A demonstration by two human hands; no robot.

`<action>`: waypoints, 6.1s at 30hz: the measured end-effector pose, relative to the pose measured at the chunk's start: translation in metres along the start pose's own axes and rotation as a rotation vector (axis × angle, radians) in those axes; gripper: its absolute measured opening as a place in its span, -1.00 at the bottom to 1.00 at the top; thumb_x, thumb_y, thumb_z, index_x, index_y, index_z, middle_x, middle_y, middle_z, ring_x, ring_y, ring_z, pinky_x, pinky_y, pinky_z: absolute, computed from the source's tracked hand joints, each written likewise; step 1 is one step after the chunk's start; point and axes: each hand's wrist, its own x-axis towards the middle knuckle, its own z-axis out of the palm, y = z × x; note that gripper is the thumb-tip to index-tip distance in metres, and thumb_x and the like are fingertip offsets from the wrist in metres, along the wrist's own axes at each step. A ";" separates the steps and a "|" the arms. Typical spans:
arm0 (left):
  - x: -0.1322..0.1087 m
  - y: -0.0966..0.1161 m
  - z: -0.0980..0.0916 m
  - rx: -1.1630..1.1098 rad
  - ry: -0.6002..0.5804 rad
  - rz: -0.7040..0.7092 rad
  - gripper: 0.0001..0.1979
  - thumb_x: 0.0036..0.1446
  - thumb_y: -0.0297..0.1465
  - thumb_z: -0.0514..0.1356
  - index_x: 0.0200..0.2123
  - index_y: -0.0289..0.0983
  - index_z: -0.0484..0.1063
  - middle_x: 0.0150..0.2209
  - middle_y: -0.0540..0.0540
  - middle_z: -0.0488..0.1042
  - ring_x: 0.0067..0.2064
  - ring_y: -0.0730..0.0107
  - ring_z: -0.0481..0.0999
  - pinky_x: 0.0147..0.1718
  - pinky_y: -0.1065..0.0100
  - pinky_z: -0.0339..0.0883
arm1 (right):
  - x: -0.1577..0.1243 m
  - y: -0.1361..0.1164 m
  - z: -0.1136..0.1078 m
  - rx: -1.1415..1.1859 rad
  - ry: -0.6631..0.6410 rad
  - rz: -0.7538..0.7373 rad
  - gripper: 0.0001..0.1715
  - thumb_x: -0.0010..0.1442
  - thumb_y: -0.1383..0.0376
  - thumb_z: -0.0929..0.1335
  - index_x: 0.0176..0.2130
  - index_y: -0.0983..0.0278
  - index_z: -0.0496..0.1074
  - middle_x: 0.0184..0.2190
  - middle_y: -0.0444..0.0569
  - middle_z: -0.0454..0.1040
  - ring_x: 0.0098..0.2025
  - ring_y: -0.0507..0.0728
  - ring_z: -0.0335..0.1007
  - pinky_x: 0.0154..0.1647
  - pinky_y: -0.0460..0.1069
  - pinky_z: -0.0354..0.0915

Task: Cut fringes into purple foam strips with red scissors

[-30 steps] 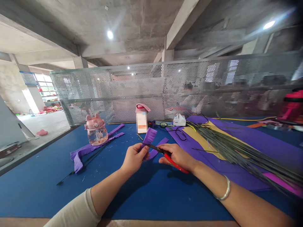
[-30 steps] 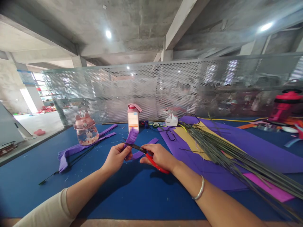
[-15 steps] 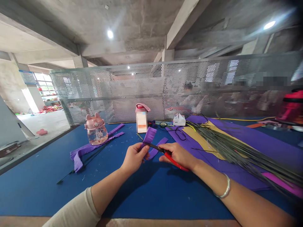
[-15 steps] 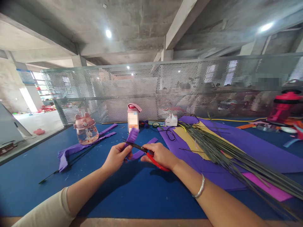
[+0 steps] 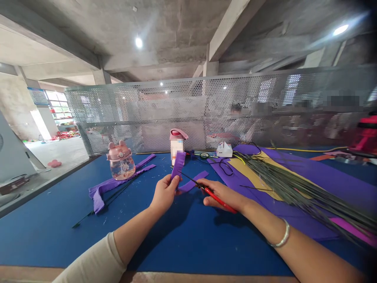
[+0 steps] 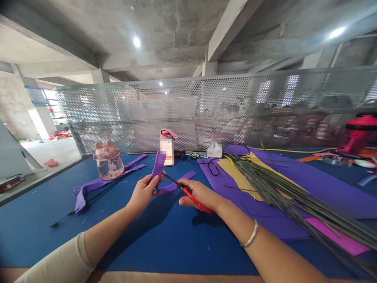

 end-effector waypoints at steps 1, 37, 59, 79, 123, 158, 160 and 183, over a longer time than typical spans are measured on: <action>0.001 -0.001 -0.001 -0.003 0.045 0.021 -0.60 -0.01 -0.09 0.15 -0.30 -0.32 0.43 -0.31 -0.10 0.45 -0.35 0.40 0.42 -0.43 0.39 0.40 | 0.000 -0.001 0.000 -0.019 0.013 -0.010 -0.35 0.07 -0.14 0.28 -0.07 0.31 0.32 -0.47 -0.13 0.30 -0.50 0.02 0.13 -0.52 -0.12 0.10; -0.012 0.004 0.008 0.061 -0.199 0.102 -0.69 0.06 -0.18 0.13 -0.47 -0.34 0.37 -0.59 0.00 0.35 -0.56 0.53 0.26 -0.55 0.45 0.15 | 0.000 -0.024 0.003 -0.206 0.157 -0.001 -0.47 0.05 0.03 0.39 -0.05 0.25 0.36 -0.17 0.03 0.40 -0.20 0.15 0.36 -0.17 0.00 0.27; -0.016 0.008 0.010 0.017 -0.168 0.038 -0.68 0.02 -0.18 0.17 -0.35 -0.34 0.46 -0.47 -0.07 0.45 -0.48 0.46 0.39 -0.54 0.45 0.23 | 0.001 -0.026 0.005 -0.234 0.206 -0.021 -0.54 0.03 0.09 0.42 -0.10 0.24 0.37 -0.22 0.00 0.40 -0.23 0.14 0.35 -0.19 0.01 0.28; -0.015 0.010 0.009 0.050 -0.171 0.004 -0.70 -0.03 -0.19 0.20 -0.49 -0.34 0.47 -0.49 -0.08 0.48 -0.48 0.46 0.41 -0.46 0.43 0.29 | -0.001 -0.022 0.001 -0.230 0.170 -0.011 -0.63 0.08 0.12 0.39 -0.14 0.24 0.39 -0.36 -0.06 0.37 -0.37 0.07 0.28 -0.34 -0.06 0.22; -0.012 0.007 0.009 -0.010 -0.156 -0.027 -0.59 -0.12 -0.08 0.23 -0.47 -0.37 0.43 -0.51 -0.09 0.46 -0.50 0.46 0.39 -0.49 0.41 0.26 | 0.002 -0.016 -0.001 -0.216 0.068 0.029 -0.36 -0.05 -0.06 0.42 -0.10 0.29 0.35 -0.24 0.00 0.38 -0.27 0.13 0.31 -0.26 -0.02 0.23; -0.013 0.008 0.006 0.038 -0.247 -0.086 -0.60 0.00 -0.08 0.16 -0.33 -0.34 0.39 -0.41 -0.11 0.45 -0.39 0.43 0.41 -0.54 0.49 0.25 | -0.001 -0.012 -0.004 -0.109 0.056 0.079 -0.64 0.12 0.05 0.31 -0.27 0.29 0.42 -0.53 -0.15 0.26 -0.50 0.01 0.08 -0.51 -0.12 0.09; -0.013 0.007 0.006 0.023 -0.253 -0.080 -0.61 0.01 -0.09 0.15 -0.35 -0.33 0.38 -0.47 -0.08 0.43 -0.43 0.46 0.40 -0.55 0.49 0.23 | 0.000 -0.012 -0.005 -0.094 0.056 0.095 -0.62 0.12 0.04 0.31 -0.26 0.29 0.42 -0.52 -0.15 0.26 -0.49 0.01 0.09 -0.50 -0.12 0.10; -0.013 0.008 0.007 0.031 -0.225 0.007 -0.61 0.02 -0.07 0.14 -0.41 -0.34 0.35 -0.59 0.00 0.37 -0.58 0.55 0.29 -0.58 0.48 0.17 | 0.001 -0.022 -0.002 0.357 -0.127 0.004 -0.22 -0.03 -0.25 0.26 -0.13 0.34 0.28 -0.46 -0.17 0.14 -0.48 -0.03 -0.06 -0.53 -0.15 0.01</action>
